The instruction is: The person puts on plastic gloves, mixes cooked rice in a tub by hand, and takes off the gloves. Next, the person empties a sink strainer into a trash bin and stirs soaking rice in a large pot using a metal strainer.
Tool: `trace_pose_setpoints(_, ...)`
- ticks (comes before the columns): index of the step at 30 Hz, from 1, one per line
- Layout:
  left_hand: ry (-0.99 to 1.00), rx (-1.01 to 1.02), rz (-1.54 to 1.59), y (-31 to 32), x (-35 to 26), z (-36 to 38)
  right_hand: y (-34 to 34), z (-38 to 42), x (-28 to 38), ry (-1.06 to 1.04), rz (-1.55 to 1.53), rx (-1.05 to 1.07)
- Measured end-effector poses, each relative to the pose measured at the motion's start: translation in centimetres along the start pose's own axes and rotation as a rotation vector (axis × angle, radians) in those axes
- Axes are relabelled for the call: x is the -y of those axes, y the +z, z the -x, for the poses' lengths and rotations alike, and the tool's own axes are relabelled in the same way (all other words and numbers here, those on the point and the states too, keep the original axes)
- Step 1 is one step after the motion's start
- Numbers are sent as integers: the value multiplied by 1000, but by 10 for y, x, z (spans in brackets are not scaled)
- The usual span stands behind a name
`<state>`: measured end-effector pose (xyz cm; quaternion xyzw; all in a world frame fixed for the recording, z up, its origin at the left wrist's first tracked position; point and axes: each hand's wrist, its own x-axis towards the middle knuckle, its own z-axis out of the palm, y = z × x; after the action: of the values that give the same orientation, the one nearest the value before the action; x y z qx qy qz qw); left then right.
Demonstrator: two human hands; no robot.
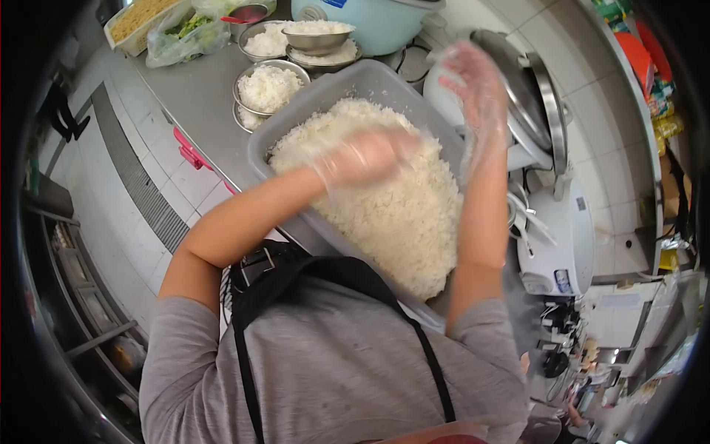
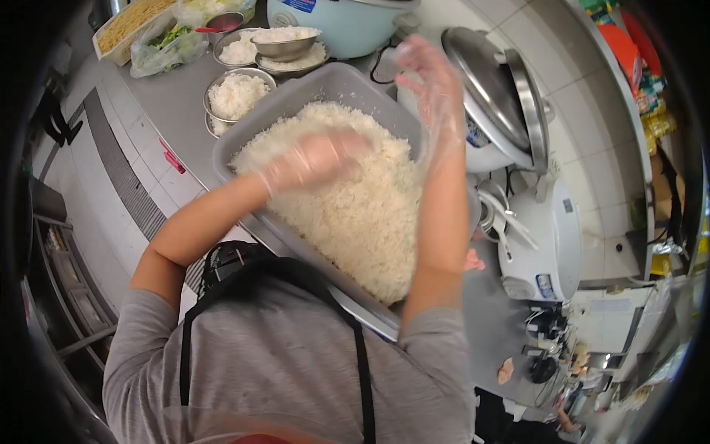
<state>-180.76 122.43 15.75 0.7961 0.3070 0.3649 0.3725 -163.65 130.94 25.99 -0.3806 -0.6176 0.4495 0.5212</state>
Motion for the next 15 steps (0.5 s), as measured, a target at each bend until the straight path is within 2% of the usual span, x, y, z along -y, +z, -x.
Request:
trace_pose_setpoints(2,-47,-151,-458,-42,27,-5,-30,6,-36,463,294,206)
trace_pose_setpoints(4,-378,42,-324,-77,42,-19,-3,35,-19,737,688,257)
trace_pose_setpoints(5,-378,51,-332,-75,53,-21,-25,30,-47,737,677,252)
trace_pose_setpoints(7,-382,161,-492,-60,85,-23,-85,12,-138,687,610,444)
trace_pose_setpoints(8,-392,187,-490,-53,87,-23,-89,13,-160,706,588,439)
trace_pose_setpoints(9,-468,227,-444,-43,87,-23,-92,21,-179,726,435,478)
trace_pose_setpoints(10,-538,263,-403,-36,88,-25,-89,31,-184,733,284,507)
trace_pose_setpoints(11,-536,286,-407,-33,88,-25,-87,42,-185,741,267,491)
trace_pose_setpoints(13,-412,296,-154,-29,85,-31,-55,63,-145,446,903,392)
trace_pose_setpoints(15,-462,265,-156,-9,100,-38,-37,69,-134,388,821,408)
